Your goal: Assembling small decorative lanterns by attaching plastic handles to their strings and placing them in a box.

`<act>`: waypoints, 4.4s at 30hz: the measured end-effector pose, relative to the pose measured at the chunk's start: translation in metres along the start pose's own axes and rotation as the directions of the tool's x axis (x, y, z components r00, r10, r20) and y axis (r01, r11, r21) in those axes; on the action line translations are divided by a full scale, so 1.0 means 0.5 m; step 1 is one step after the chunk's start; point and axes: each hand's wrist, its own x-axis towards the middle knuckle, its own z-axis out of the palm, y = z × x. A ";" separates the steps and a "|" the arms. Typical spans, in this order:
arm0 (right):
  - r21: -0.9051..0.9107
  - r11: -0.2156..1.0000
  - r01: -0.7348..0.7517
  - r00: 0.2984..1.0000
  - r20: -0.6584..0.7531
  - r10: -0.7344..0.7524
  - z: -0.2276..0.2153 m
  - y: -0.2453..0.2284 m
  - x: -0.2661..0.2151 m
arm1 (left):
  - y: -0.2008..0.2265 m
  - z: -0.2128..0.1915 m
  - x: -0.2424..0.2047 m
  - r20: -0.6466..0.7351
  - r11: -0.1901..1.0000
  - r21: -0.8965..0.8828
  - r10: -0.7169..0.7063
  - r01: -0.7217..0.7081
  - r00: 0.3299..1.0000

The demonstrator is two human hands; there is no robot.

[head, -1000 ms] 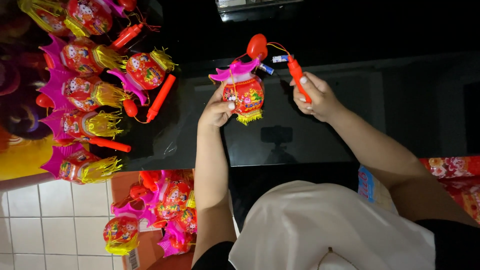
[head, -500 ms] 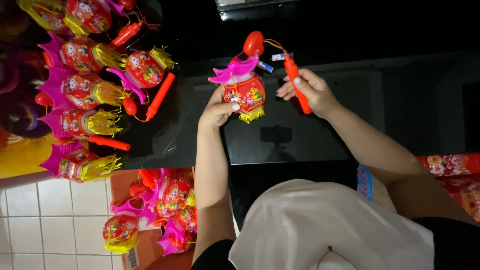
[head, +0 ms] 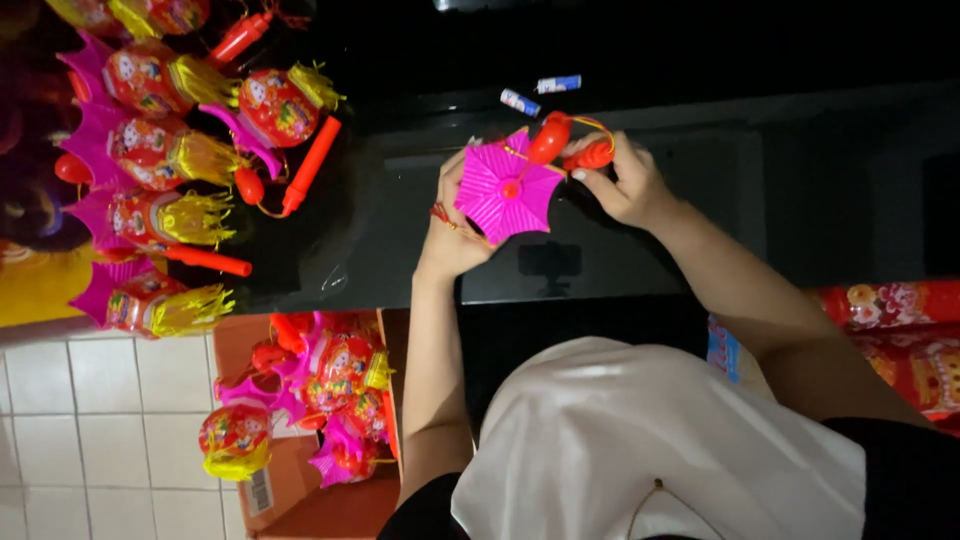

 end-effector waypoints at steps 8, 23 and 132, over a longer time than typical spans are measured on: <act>-0.337 0.822 0.460 0.886 0.114 -0.449 -0.012 -0.085 0.042 | 0.027 -0.031 -0.021 0.158 0.948 0.270 0.128 -0.167 0.979; 0.020 0.983 0.184 0.983 -0.007 -0.184 -0.014 -0.128 0.034 | 0.070 -0.040 -0.026 0.015 0.975 0.031 -0.220 0.220 0.975; 0.190 0.857 -0.478 0.868 -0.046 0.494 -0.005 0.036 0.027 | -0.144 0.125 0.134 0.125 0.294 -0.894 -0.558 0.337 0.821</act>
